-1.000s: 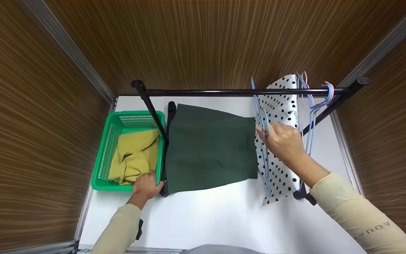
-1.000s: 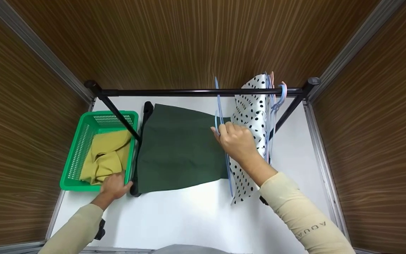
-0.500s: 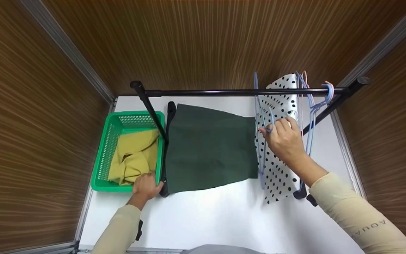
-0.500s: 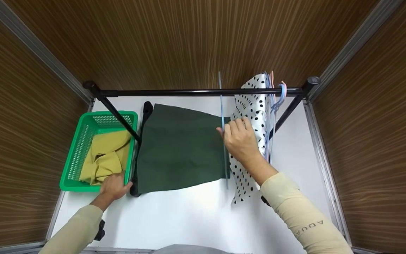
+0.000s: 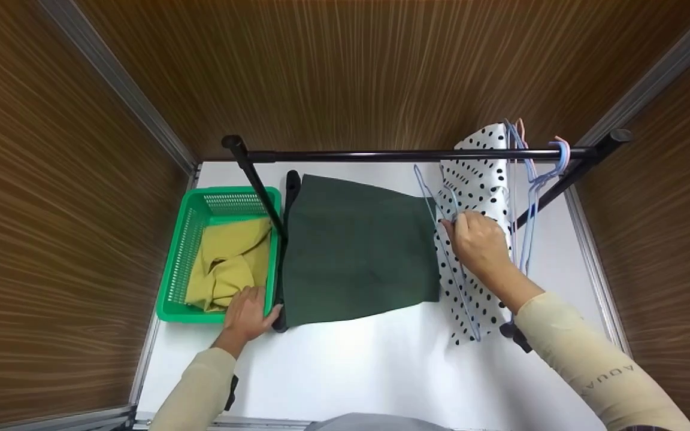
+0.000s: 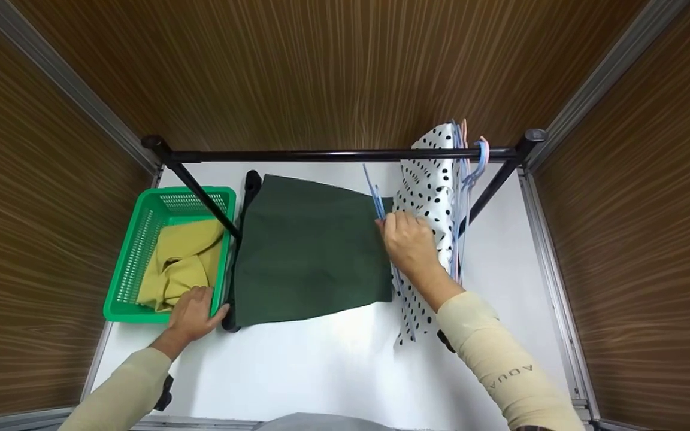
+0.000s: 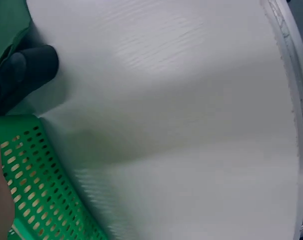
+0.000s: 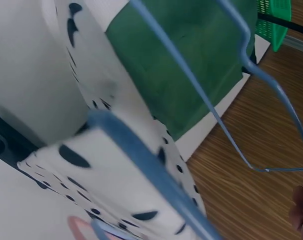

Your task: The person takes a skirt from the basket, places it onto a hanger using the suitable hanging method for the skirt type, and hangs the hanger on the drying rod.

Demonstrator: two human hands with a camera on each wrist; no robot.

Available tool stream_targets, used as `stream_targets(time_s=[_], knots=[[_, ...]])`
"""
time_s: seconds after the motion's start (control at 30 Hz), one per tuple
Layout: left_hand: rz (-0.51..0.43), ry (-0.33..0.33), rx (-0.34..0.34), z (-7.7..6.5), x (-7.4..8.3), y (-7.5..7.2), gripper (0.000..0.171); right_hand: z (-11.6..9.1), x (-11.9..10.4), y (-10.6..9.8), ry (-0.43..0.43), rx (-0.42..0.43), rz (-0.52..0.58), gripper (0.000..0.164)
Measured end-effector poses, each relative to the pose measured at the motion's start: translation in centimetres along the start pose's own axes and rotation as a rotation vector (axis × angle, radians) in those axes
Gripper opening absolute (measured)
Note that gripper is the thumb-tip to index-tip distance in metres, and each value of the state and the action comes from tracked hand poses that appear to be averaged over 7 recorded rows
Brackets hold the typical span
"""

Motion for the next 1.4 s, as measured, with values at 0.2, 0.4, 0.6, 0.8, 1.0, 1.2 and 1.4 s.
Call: stream_targets(time_s=[0.2, 0.4, 0.6, 0.8, 1.0, 1.2, 1.4], knots=[[0.038, 0.003, 0.047, 0.0, 0.1, 0.1, 0.061, -1.7, -0.4, 1.7, 0.14, -0.061, -0.03, 0.034], [0.003, 0.018, 0.029, -0.3, 0.3, 0.1, 0.054, -3.3, -0.8, 3.1, 0.27, -0.124, -0.03, 0.032], [-0.005, 0.043, 0.035, -0.2, 0.4, 0.1, 0.047, -4.3, 0.2, 4.8, 0.464, -0.298, 0.022, 0.033], [0.037, 0.018, 0.04, 0.1, 0.8, 0.1, 0.048, -5.4, 1.2, 6.0, 0.578, -0.464, 0.037, 0.036], [0.146, -0.146, 0.253, 0.3, 1.8, -0.8, 0.05, -5.9, 1.3, 6.5, 0.613, -0.503, 0.063, 0.036], [0.175, -0.088, 0.495, 2.8, 5.1, -1.3, 0.046, -5.8, 1.5, 6.4, 0.685, -0.543, 0.084, 0.036], [0.099, 0.092, 0.427, 5.4, 11.0, -0.7, 0.036, -5.4, 1.5, 6.6, 0.684, -0.571, 0.091, 0.036]])
Point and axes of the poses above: each hand's wrist, its own z-axis towards the middle knuckle, its own y-axis out of the palm, x = y × z, the point moved 1 cm from there along z, towards the middle knuckle, and after that the axes turned 1 degree about y, right-handed, at the moved point
